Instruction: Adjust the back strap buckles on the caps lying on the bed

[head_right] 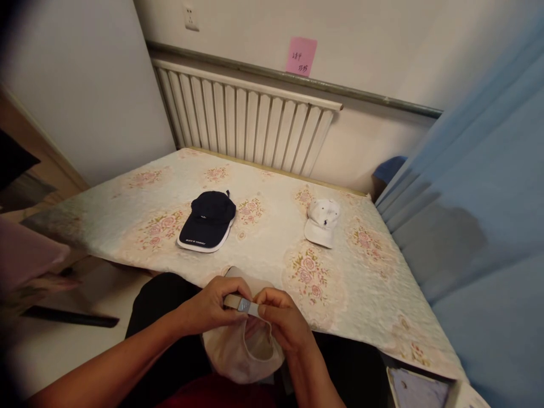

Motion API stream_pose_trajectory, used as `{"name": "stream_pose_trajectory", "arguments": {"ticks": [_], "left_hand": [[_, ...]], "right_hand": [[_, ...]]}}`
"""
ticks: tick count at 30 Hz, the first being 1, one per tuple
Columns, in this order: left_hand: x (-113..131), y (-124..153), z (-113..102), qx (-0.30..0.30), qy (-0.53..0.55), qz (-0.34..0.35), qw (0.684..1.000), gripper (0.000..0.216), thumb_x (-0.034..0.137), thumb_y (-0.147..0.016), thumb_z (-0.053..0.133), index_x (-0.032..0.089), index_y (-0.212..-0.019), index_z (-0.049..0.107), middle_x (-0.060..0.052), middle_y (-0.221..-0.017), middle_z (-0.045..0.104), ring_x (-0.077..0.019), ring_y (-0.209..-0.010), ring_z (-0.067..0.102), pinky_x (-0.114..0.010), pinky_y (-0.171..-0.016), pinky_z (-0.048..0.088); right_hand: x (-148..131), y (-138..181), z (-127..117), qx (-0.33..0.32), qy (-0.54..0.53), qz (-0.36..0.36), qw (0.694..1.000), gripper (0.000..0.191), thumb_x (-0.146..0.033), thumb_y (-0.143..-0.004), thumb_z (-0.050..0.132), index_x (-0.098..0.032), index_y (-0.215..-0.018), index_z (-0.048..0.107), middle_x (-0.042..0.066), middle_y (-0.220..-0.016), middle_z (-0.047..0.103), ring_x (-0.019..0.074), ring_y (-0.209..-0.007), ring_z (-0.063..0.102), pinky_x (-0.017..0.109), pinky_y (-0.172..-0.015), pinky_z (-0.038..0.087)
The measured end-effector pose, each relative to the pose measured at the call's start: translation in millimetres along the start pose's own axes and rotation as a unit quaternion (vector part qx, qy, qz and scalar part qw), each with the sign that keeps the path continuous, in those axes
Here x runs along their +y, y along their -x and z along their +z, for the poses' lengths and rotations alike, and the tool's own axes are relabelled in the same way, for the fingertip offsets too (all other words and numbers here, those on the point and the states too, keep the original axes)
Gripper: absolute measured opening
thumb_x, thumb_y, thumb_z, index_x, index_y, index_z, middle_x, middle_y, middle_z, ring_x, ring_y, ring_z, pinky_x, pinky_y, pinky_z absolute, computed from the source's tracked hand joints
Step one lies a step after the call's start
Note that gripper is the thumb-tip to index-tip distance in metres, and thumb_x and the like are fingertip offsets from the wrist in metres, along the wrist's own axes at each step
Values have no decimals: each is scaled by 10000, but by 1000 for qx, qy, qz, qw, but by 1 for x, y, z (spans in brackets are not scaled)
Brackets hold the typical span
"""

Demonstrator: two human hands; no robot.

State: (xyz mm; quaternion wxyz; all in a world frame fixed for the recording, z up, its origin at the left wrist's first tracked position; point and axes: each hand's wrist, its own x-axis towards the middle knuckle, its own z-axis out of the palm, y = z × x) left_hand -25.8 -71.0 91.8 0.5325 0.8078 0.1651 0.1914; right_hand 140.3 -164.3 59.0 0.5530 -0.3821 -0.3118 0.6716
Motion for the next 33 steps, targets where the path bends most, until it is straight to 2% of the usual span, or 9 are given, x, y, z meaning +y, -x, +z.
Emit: {"name": "stream_pose_trajectory", "arguments": {"ticks": [6,12,18,23,25,29,33], "left_hand": [[-1,1,1,-10,23,-14,1000,162,247,-706,656,158,-830,601,52,-657,525,-57,-571,428,-173,-531,328],[-2,2,2,-7,36,-22,999,190,282,-716,659,151,-834,589,62,-624,500,-51,-545,408,-165,-505,315],[-3,0,3,-10,26,-21,999,155,242,-713,650,156,-831,599,52,-660,537,-60,-576,439,-172,-529,331],[-2,-1,-4,-70,66,-52,994,277,268,-677,692,177,-918,590,37,-758,573,-84,-660,480,-187,-593,363],[-1,-2,-9,-88,98,-72,989,298,333,-731,645,183,-979,582,22,-800,581,-93,-686,481,-195,-602,359],[0,-3,-14,-58,144,-95,983,343,427,-880,397,167,-917,617,0,-804,568,-92,-676,452,-201,-594,335],[-2,-7,-13,-81,201,-131,968,244,372,-821,526,170,-928,608,55,-633,465,-56,-523,333,-184,-496,249]], "right_hand": [[3,1,-1,3,-13,6,1000,191,-293,-642,722,-164,-662,582,0,-598,599,112,-493,522,230,-491,392],[0,3,6,8,60,-20,998,166,-299,-731,677,-156,-719,594,2,-597,631,102,-482,548,218,-497,392],[2,2,7,19,81,-28,996,173,-263,-706,711,-152,-677,582,-9,-556,637,94,-490,570,192,-499,390],[1,2,4,0,39,-9,999,182,-277,-709,694,-154,-679,563,18,-535,644,108,-434,559,192,-433,374],[0,1,2,5,41,-9,999,184,-271,-709,690,-152,-670,555,20,-513,633,96,-406,532,180,-405,341],[2,-1,-2,8,39,-8,999,191,-274,-726,666,-154,-654,535,-20,-456,560,57,-348,438,166,-362,225],[2,-2,-5,22,51,-11,998,232,-299,-716,679,-157,-636,516,-92,-399,396,10,-329,222,174,-367,113]]}}
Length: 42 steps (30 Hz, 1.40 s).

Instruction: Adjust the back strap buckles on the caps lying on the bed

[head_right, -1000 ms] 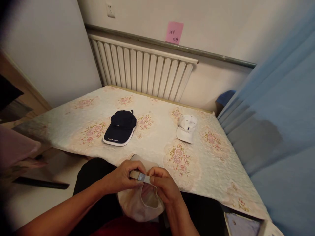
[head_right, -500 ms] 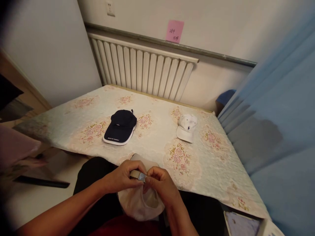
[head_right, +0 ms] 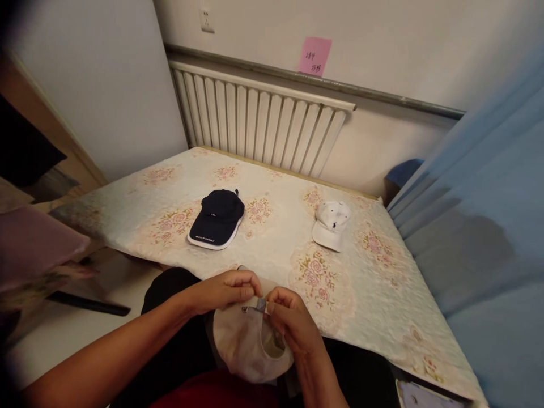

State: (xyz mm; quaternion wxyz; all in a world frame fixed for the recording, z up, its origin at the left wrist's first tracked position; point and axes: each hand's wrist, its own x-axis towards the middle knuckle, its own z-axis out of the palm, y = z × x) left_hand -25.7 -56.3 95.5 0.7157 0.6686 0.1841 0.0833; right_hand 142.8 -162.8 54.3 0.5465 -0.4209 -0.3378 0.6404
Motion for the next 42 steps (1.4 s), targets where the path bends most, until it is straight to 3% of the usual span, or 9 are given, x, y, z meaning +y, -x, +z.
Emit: {"name": "stream_pose_trajectory", "arguments": {"ticks": [3,7,11,15,20,26,34,42], "left_hand": [[-2,-4,0,-19,26,-13,999,210,323,-790,559,173,-930,603,64,-613,465,-46,-492,315,-180,-473,218],[-5,-8,1,-32,33,-22,999,192,281,-764,575,174,-920,603,53,-649,529,-47,-509,374,-177,-490,250],[-7,-10,3,-37,36,-21,998,159,239,-753,576,165,-891,603,42,-677,565,-60,-563,451,-186,-544,306],[-9,-9,2,-29,31,-17,999,143,231,-770,563,165,-888,608,32,-718,581,-69,-617,480,-191,-579,328],[-8,-5,-2,-18,1,8,1000,249,372,-847,492,173,-904,630,5,-809,598,-80,-691,486,-202,-630,355],[-13,-6,-1,-61,4,-17,998,309,316,-703,685,191,-970,590,42,-720,574,-62,-601,481,-189,-562,337],[-19,-8,4,-59,29,-15,998,265,290,-715,671,183,-946,599,36,-713,584,-70,-623,512,-205,-599,364],[-19,-4,-16,-19,97,-17,995,271,270,-696,689,166,-930,601,32,-713,585,-63,-611,498,-187,-580,332]], "right_hand": [[-1,0,-3,7,30,14,999,255,-347,-713,683,-157,-656,521,-99,-433,349,18,-379,200,180,-395,119],[0,1,-7,-4,99,31,995,297,-412,-674,702,-150,-683,560,-39,-551,463,61,-480,350,203,-450,227],[4,-1,-11,-4,135,42,990,313,-423,-634,725,-158,-653,558,-40,-553,460,73,-498,356,219,-472,243],[8,-2,-11,7,111,61,992,345,-457,-618,723,-175,-635,525,-54,-523,439,66,-457,323,221,-458,245],[12,-2,-11,28,68,65,995,337,-448,-623,719,-174,-636,524,-74,-467,403,51,-407,269,216,-431,217],[14,-1,-12,38,69,56,995,304,-410,-639,722,-167,-646,540,-69,-490,425,50,-421,296,215,-448,230],[8,2,-7,-6,135,46,990,271,-405,-660,713,-152,-702,624,-33,-581,501,73,-514,394,212,-484,280],[-1,11,-21,-47,85,47,994,344,-468,-764,597,-128,-784,637,8,-524,598,80,-386,457,204,-404,302]]}}
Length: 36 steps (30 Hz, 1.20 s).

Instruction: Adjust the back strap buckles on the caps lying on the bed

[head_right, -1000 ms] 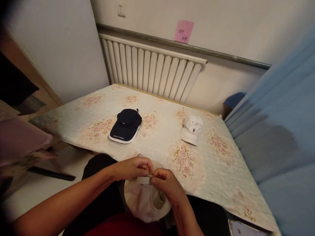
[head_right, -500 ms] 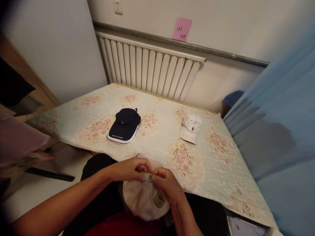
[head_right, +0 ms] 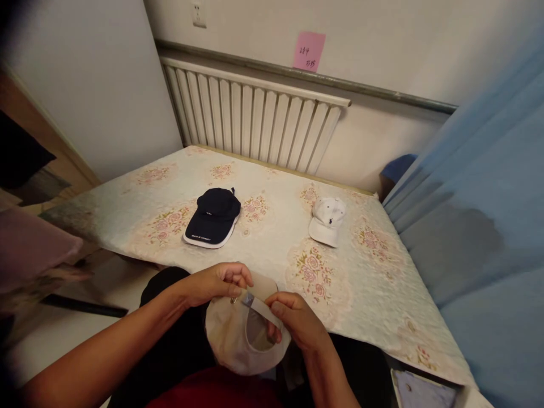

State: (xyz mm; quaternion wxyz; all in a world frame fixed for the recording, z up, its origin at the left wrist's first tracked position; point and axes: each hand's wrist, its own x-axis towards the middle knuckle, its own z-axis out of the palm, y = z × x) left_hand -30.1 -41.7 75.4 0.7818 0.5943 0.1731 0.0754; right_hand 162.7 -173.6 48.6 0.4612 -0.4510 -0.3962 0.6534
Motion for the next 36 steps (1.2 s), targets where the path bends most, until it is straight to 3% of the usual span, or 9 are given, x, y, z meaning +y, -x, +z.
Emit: {"name": "stream_pose_trajectory", "arguments": {"ticks": [4,7,10,13,17,20,24,31,36], "left_hand": [[0,0,-8,-36,-3,-17,999,294,259,-698,685,174,-972,623,37,-727,579,-58,-619,490,-189,-608,334],[2,1,-9,-66,-36,-52,996,286,246,-702,673,191,-981,648,38,-729,592,-63,-627,487,-194,-619,334],[5,1,-8,-64,-41,-61,995,209,233,-707,658,186,-910,676,23,-776,630,-71,-659,502,-200,-649,352],[11,1,-8,-53,-8,-23,998,200,232,-717,651,170,-905,677,3,-805,645,-71,-666,510,-201,-659,371],[15,0,-13,-28,18,-4,999,215,252,-699,683,147,-886,664,-16,-783,643,-79,-654,519,-203,-638,384],[14,1,-18,-6,45,7,999,234,258,-686,702,140,-880,650,-24,-788,634,-83,-669,523,-203,-642,381],[13,2,-22,-29,8,-8,1000,287,265,-694,696,160,-957,655,2,-750,606,-73,-645,493,-189,-617,349],[15,3,-25,-79,-116,-78,987,204,302,-692,676,215,-877,682,40,-717,606,-76,-641,480,-202,-636,346],[13,1,-26,-98,-92,-75,988,199,286,-660,699,202,-836,656,46,-706,605,-71,-620,497,-196,-619,362]], "right_hand": [[-5,4,-6,48,-62,-33,996,309,-447,-745,632,-145,-814,622,5,-570,598,104,-474,520,220,-474,368],[-8,5,-8,64,-80,-72,992,262,-419,-758,627,-158,-769,605,-22,-527,539,93,-487,479,219,-498,342],[-13,6,-7,51,-22,-69,996,256,-415,-764,622,-160,-792,621,-21,-535,543,100,-505,465,233,-520,337],[-16,7,-3,22,59,-57,996,259,-387,-754,637,-158,-874,649,26,-721,642,129,-641,547,256,-611,382],[-13,7,3,-42,38,-26,998,286,-362,-736,655,-183,-959,634,31,-775,681,161,-708,609,293,-681,414],[-5,9,4,-62,27,2,998,292,-321,-686,711,-182,-934,643,16,-765,679,146,-685,605,266,-652,403],[2,10,-3,-7,13,2,1000,277,-323,-640,751,-175,-848,645,-4,-722,657,112,-622,565,220,-570,353],[-15,11,-13,9,55,-18,998,288,-368,-663,731,-162,-837,630,-8,-674,633,93,-559,506,215,-523,282],[-23,8,-14,5,93,-17,995,264,-356,-686,714,-177,-858,625,-20,-658,610,95,-556,481,223,-521,267]]}}
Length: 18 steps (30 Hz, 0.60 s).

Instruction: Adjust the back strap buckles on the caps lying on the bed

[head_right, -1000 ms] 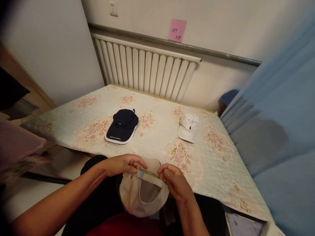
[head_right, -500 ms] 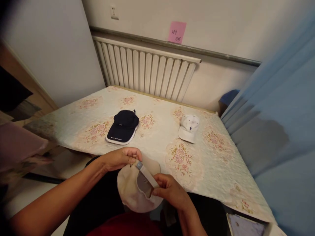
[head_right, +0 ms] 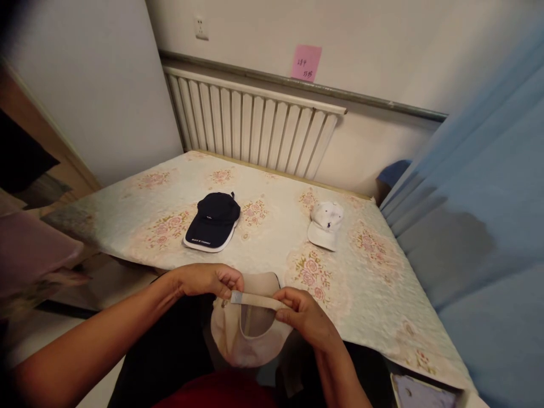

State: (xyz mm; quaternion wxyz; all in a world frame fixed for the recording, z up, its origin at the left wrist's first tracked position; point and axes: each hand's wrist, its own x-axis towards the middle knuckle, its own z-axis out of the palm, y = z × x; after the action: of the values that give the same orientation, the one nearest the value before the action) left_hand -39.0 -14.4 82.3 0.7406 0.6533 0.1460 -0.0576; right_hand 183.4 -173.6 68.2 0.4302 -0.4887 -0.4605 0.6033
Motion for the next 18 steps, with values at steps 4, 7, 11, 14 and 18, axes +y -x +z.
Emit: {"name": "stream_pose_trajectory", "arguments": {"ticks": [4,7,11,14,18], "left_hand": [[-2,-4,-3,7,56,18,998,237,240,-634,715,178,-850,640,28,-714,621,-71,-612,526,-192,-606,374],[4,-7,-12,31,95,36,994,263,229,-629,712,160,-869,628,5,-747,637,-82,-620,547,-205,-610,391],[32,-9,-33,100,77,111,986,226,205,-644,698,140,-844,612,-1,-741,636,-79,-639,542,-206,-638,380],[63,-9,-51,145,40,175,973,213,196,-665,680,137,-855,601,9,-728,618,-72,-644,527,-198,-635,357],[103,-6,-65,222,-46,251,941,163,216,-726,626,151,-871,591,22,-718,599,-73,-644,508,-195,-610,335]], "right_hand": [[-15,-5,-4,9,40,-7,999,240,-354,-699,700,-186,-857,631,-27,-646,582,94,-555,454,224,-514,270],[-35,-18,-10,34,87,-32,995,212,-347,-706,691,-186,-833,636,-21,-678,583,98,-586,461,223,-524,292],[-70,-50,-19,70,144,-61,985,212,-365,-707,680,-189,-811,625,-36,-618,546,91,-526,420,225,-485,275],[-102,-76,-24,111,183,-100,972,209,-372,-710,667,-194,-806,614,-45,-594,524,90,-507,402,229,-475,272],[-137,-97,-23,215,269,-199,917,135,-325,-733,631,-204,-789,614,-36,-617,523,113,-564,429,247,-525,318]]}}
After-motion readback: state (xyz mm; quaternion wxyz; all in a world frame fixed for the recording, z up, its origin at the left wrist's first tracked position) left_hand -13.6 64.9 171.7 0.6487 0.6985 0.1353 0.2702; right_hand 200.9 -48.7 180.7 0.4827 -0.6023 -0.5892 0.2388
